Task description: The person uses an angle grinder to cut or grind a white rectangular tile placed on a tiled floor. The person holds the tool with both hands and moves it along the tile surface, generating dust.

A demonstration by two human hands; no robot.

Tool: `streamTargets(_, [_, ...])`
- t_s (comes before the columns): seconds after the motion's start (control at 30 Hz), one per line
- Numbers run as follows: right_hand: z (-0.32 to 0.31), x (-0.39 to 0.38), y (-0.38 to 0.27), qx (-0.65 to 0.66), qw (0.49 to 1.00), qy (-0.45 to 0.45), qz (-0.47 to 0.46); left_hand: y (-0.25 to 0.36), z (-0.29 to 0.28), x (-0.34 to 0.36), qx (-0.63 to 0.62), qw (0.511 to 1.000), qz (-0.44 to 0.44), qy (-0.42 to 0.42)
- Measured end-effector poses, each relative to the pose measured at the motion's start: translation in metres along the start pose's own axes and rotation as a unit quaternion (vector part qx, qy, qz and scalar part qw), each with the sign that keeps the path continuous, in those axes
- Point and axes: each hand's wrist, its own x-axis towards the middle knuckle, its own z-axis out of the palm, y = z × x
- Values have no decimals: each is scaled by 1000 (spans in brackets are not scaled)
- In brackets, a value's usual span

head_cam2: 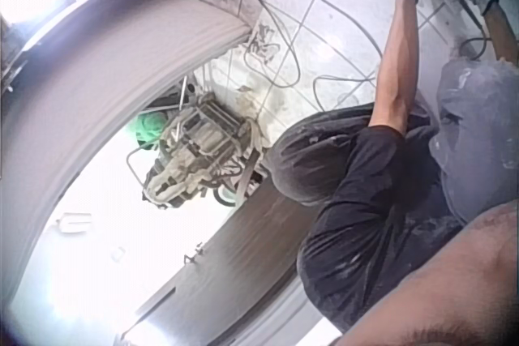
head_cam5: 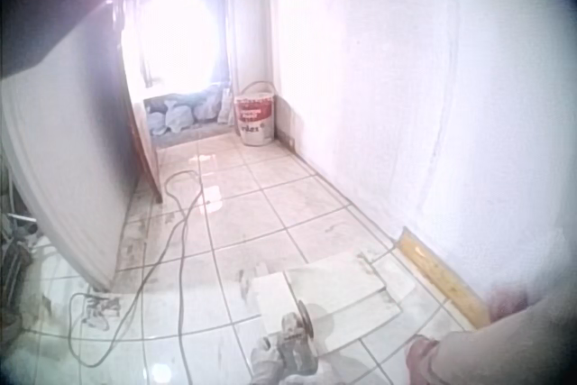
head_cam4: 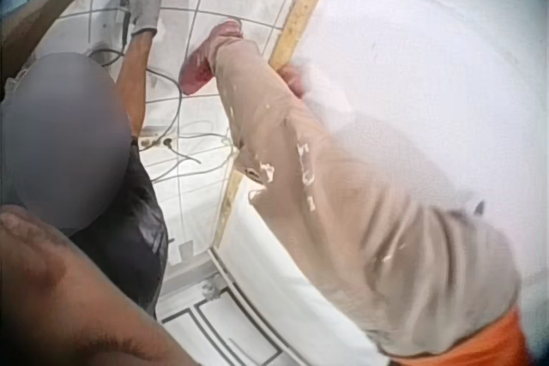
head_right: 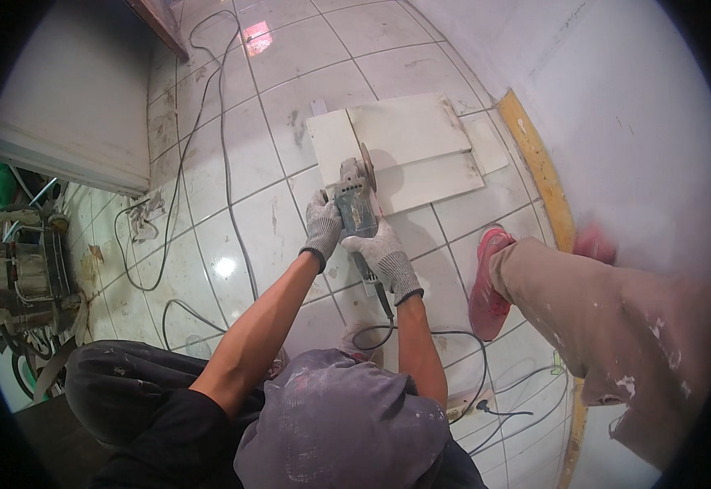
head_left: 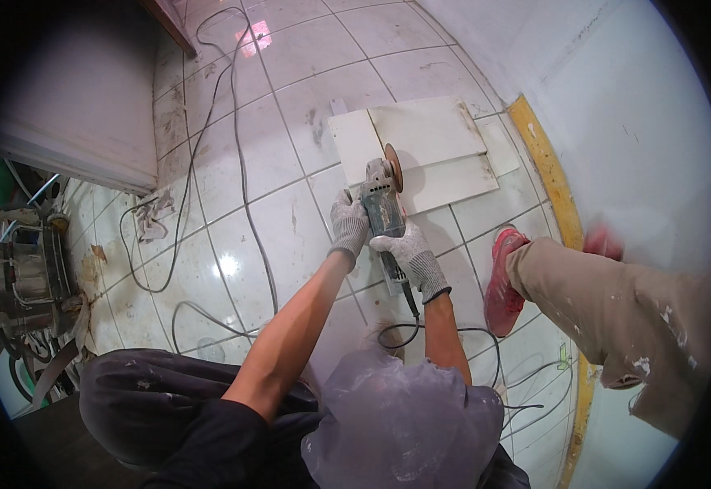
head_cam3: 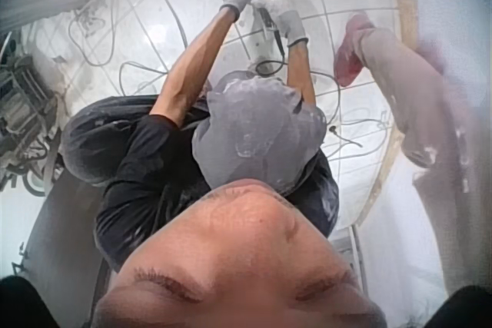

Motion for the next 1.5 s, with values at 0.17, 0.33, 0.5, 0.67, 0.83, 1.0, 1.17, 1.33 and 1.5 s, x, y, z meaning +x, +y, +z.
streamTargets(0.17, [0,-2,-1,3,1000,2,-10,-2,1,3,-7,1000,17,-4])
streamTargets(0.33, [1,-3,0,-5,1000,6,-22,3,1,3,-18,1000,4,1])
streamTargets(0.5, [-2,-8,2,2,1000,7,-9,14,3,-5,-18,999,-43,0])
streamTargets(0.67, [-2,-10,-1,-13,1000,-2,-6,17,-1,-5,-25,999,-42,1])
streamTargets(0.83, [-4,-7,6,-7,1000,-10,4,17,0,-8,-29,999,-22,-9])
streamTargets(1.0, [-3,-8,6,-2,1000,-7,-7,7,-3,1,8,1000,-18,1])
streamTargets(1.17, [-6,-14,4,-13,1000,6,-7,0,1,4,18,1000,-23,0])
streamTargets(1.33, [-5,-12,8,-22,1000,7,-4,-6,1,9,5,1000,-23,10])
streamTargets(1.5, [-5,-12,10,-27,1000,13,8,0,0,7,4,1000,-7,13])
